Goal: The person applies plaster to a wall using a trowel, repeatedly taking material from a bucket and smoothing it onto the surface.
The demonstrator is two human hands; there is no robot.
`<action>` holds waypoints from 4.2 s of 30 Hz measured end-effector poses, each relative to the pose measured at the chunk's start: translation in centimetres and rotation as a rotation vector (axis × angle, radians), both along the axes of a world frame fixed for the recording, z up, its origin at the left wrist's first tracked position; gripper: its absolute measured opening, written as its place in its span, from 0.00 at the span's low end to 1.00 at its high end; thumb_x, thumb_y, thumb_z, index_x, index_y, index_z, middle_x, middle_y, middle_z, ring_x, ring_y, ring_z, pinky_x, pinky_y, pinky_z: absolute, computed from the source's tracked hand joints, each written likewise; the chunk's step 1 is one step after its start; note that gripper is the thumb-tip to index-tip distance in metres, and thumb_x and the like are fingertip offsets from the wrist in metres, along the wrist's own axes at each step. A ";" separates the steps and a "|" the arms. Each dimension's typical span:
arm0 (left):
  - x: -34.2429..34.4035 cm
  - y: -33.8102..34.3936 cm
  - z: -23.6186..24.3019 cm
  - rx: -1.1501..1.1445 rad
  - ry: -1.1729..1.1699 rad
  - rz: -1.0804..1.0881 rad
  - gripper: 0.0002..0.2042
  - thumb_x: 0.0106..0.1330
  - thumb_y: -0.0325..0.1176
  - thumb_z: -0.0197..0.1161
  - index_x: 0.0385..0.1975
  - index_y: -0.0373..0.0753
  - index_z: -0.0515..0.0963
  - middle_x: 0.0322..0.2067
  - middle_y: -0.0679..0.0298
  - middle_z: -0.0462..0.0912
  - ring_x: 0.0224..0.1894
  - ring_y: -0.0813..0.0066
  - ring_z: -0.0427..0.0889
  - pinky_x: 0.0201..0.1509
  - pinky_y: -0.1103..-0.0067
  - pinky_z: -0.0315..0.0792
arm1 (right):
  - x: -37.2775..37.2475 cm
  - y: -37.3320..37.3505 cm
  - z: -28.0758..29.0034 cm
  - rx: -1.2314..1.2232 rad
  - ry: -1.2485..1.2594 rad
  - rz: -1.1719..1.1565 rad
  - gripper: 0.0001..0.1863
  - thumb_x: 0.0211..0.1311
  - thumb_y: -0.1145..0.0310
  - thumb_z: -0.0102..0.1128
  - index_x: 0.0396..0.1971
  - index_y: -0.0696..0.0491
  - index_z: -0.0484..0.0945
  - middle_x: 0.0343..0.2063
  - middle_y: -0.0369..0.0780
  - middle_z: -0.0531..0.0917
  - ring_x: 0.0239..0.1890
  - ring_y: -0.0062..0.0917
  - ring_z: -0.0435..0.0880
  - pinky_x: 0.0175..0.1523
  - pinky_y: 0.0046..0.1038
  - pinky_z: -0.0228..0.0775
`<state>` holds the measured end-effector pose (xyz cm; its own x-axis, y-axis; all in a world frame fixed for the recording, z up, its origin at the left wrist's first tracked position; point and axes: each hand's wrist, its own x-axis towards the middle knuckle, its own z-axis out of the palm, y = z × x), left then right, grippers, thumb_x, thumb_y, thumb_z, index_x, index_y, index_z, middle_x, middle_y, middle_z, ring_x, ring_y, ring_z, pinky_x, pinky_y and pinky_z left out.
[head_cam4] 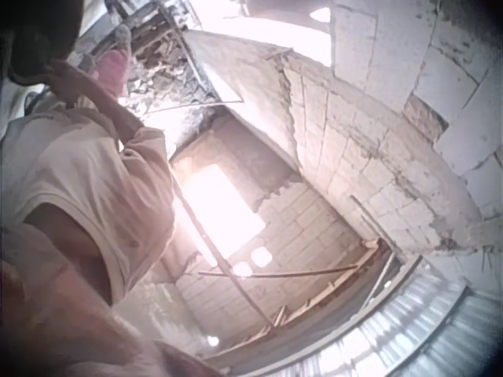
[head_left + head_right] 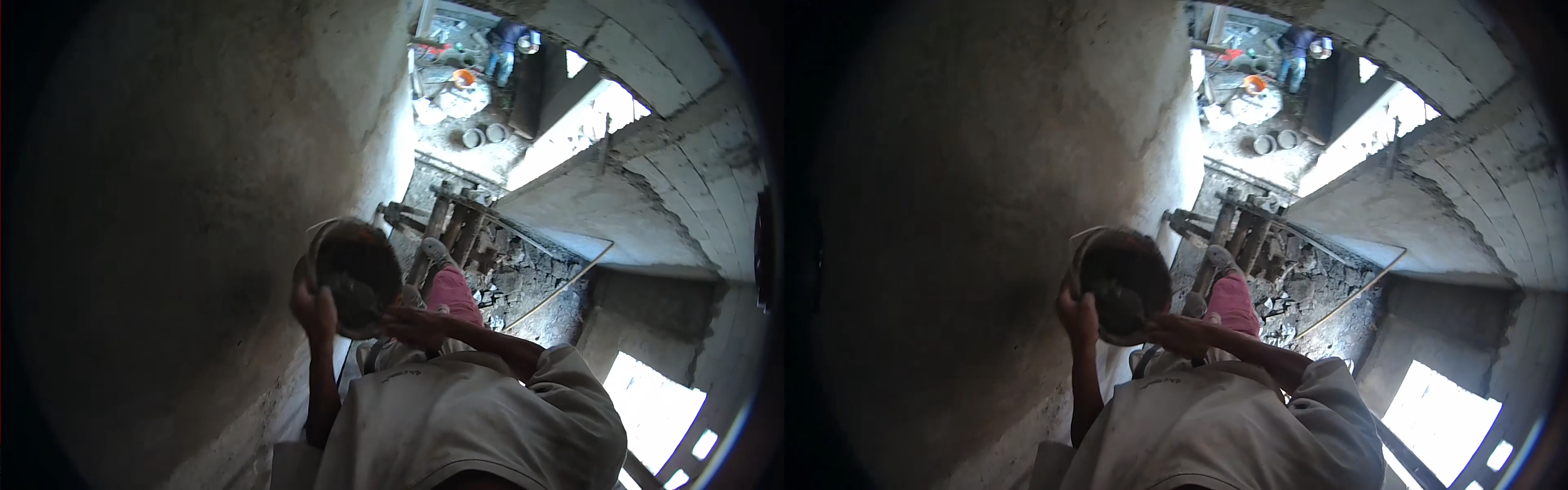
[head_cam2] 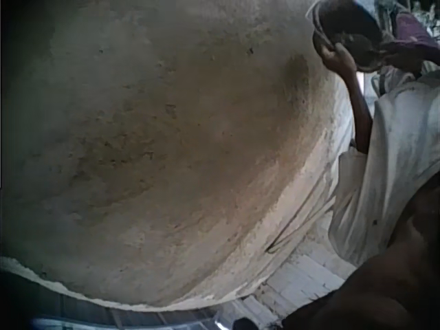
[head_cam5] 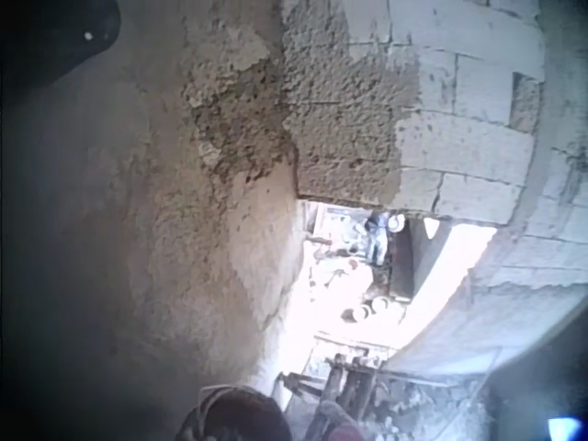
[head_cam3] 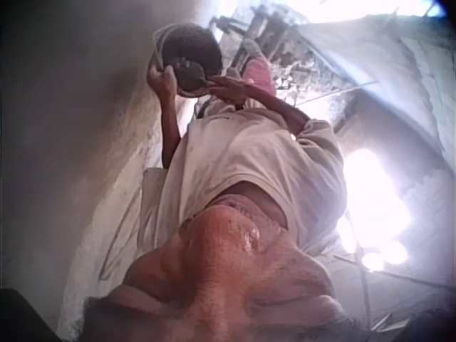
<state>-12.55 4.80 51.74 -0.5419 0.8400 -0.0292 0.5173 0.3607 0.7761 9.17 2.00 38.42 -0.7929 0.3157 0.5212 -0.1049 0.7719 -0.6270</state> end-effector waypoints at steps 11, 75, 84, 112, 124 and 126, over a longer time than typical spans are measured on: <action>-0.2 -2.3 -1.1 0.028 -0.318 0.144 0.25 0.44 0.20 0.49 0.47 0.23 0.75 0.43 0.51 0.82 0.43 0.64 0.81 0.54 0.74 0.71 | 2.6 0.9 7.2 -1.617 -0.395 0.017 0.22 0.69 0.47 0.51 0.50 0.50 0.70 0.24 0.31 0.70 0.21 0.17 0.69 0.23 0.24 0.65; 1.6 5.3 -0.6 0.084 -0.044 -0.179 0.22 0.47 0.21 0.50 0.45 0.30 0.78 0.39 0.53 0.84 0.43 0.61 0.84 0.51 0.70 0.74 | 0.2 2.5 1.6 -1.782 -0.208 -0.048 0.11 0.73 0.56 0.48 0.42 0.46 0.71 0.25 0.31 0.71 0.24 0.16 0.69 0.24 0.21 0.63; -1.8 1.6 -2.1 0.000 -0.282 0.106 0.25 0.42 0.20 0.51 0.45 0.28 0.79 0.39 0.53 0.84 0.42 0.62 0.83 0.50 0.73 0.74 | 1.2 1.8 10.0 -1.912 -0.205 -0.124 0.18 0.68 0.43 0.53 0.45 0.40 0.72 0.21 0.27 0.69 0.17 0.10 0.65 0.18 0.16 0.59; 0.0 -6.9 -2.3 0.170 -0.281 0.401 0.26 0.47 0.20 0.47 0.51 0.25 0.76 0.43 0.55 0.81 0.46 0.61 0.78 0.53 0.73 0.70 | -21.8 23.6 33.2 -0.286 0.568 -0.872 0.22 0.69 0.66 0.48 0.60 0.58 0.67 0.51 0.52 0.78 0.51 0.38 0.80 0.48 0.37 0.75; -4.5 -9.6 -6.3 0.070 -0.202 0.337 0.25 0.44 0.21 0.51 0.47 0.31 0.79 0.40 0.51 0.84 0.44 0.58 0.83 0.52 0.70 0.73 | -7.1 7.5 17.6 -1.123 0.384 -0.182 0.24 0.70 0.48 0.49 0.54 0.51 0.66 0.34 0.37 0.78 0.27 0.26 0.81 0.29 0.30 0.76; -4.1 -9.4 -5.6 0.026 -0.154 0.336 0.27 0.41 0.19 0.49 0.47 0.30 0.79 0.40 0.51 0.85 0.44 0.58 0.83 0.53 0.70 0.73 | -7.4 12.1 21.3 -1.297 0.570 -0.342 0.24 0.71 0.45 0.47 0.52 0.51 0.67 0.30 0.36 0.76 0.21 0.21 0.77 0.24 0.27 0.72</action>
<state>-16.69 -4.58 46.10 -0.7787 0.6172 -0.1125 0.2498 0.4695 0.8468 1.80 14.05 59.71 -0.3715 0.9265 -0.0593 -0.5033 -0.2547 -0.8257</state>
